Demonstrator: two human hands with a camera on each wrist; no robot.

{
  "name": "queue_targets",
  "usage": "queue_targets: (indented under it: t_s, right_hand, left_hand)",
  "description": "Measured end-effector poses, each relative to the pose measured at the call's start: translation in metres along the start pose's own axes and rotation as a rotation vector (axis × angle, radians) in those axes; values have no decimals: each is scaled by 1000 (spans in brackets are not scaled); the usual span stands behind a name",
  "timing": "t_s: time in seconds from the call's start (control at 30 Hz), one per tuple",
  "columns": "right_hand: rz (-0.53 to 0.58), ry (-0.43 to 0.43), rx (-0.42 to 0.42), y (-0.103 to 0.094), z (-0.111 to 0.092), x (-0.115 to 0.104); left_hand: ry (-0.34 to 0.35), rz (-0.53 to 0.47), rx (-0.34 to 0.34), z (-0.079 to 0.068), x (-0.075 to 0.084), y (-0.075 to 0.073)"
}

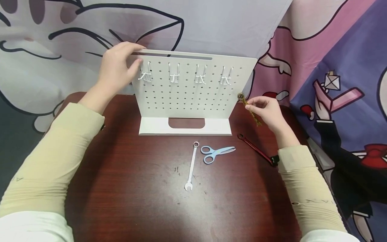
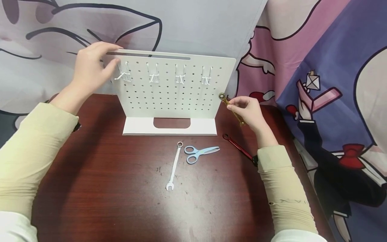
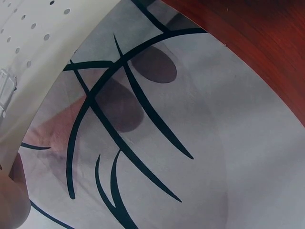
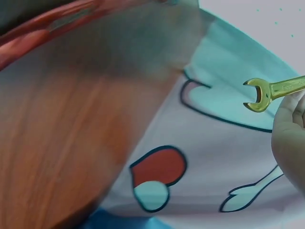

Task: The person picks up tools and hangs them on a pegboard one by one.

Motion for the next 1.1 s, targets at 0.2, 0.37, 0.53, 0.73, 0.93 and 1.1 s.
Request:
queue_targets:
  t_s: [0.2, 0.37, 0.53, 0.73, 0.93, 1.1]
  right_hand:
    - [230, -56, 41, 9, 4, -23]
    - [354, -84, 54, 17, 8, -35]
    - [355, -94, 44, 28, 13, -42]
    - [376, -98, 58, 39, 21, -46]
    - [387, -91, 87, 48, 28, -41]
    - [385, -84, 110, 55, 33, -35]
  left_hand:
    - [0, 3, -4, 0, 1, 1]
    - [1, -2, -6, 1, 0, 3]
    - [2, -9, 0, 1, -1, 1]
    - [-5, -3, -5, 0, -2, 1]
    - [-3, -3, -2, 0, -1, 0]
    - [-6, -1, -3, 0, -1, 1]
Point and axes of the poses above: each hand's wrist, its own z-axis towards the middle knuckle, its own y-axis out of the palm, x = y × z, the point moved 10 cm from there along z, towards the middle knuckle, and after that the axes turned 12 degrees about -y, right-handed, at the moved point
